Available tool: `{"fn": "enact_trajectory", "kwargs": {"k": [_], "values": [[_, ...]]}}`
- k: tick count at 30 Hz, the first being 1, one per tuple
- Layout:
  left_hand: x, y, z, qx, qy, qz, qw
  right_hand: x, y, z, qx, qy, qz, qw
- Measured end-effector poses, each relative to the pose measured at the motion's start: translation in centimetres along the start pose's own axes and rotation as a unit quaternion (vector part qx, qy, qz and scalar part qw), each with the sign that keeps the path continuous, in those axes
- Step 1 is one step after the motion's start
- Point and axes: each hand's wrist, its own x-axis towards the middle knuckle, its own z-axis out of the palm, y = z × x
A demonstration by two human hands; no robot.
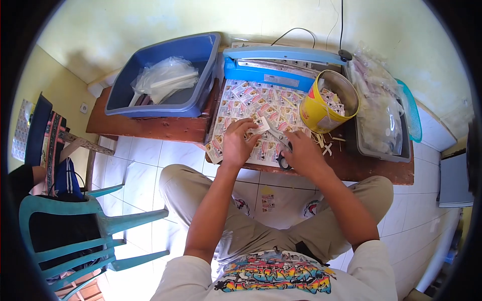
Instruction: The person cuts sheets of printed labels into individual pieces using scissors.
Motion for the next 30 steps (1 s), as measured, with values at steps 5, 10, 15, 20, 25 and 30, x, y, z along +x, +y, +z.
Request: {"fn": "enact_trajectory", "kwargs": {"k": [5,10,15,20,25,30], "values": [[0.4,-0.9,0.9,-0.013,0.004,-0.018,1.0,-0.9,0.3,1.2,-0.064,-0.054,-0.013,0.996],[1.6,-0.7,0.8,-0.006,-0.001,-0.017,1.0,-0.2,0.6,2.0,-0.051,-0.05,-0.017,0.997],[2.0,-0.1,1.1,-0.016,0.004,-0.029,0.999,0.3,0.8,1.0,0.006,-0.069,0.021,0.997],[2.5,-0.4,1.5,-0.014,0.017,-0.023,0.999,0.2,2.2,0.7,0.139,-0.032,0.023,0.99],[3.3,-0.5,1.8,-0.018,0.043,-0.018,0.999,0.3,2.2,-0.4,0.263,-0.091,0.091,0.956],[3.7,0.2,1.6,-0.027,0.05,0.001,0.998,0.0,2.1,-0.7,0.368,-0.102,0.093,0.92]]}}
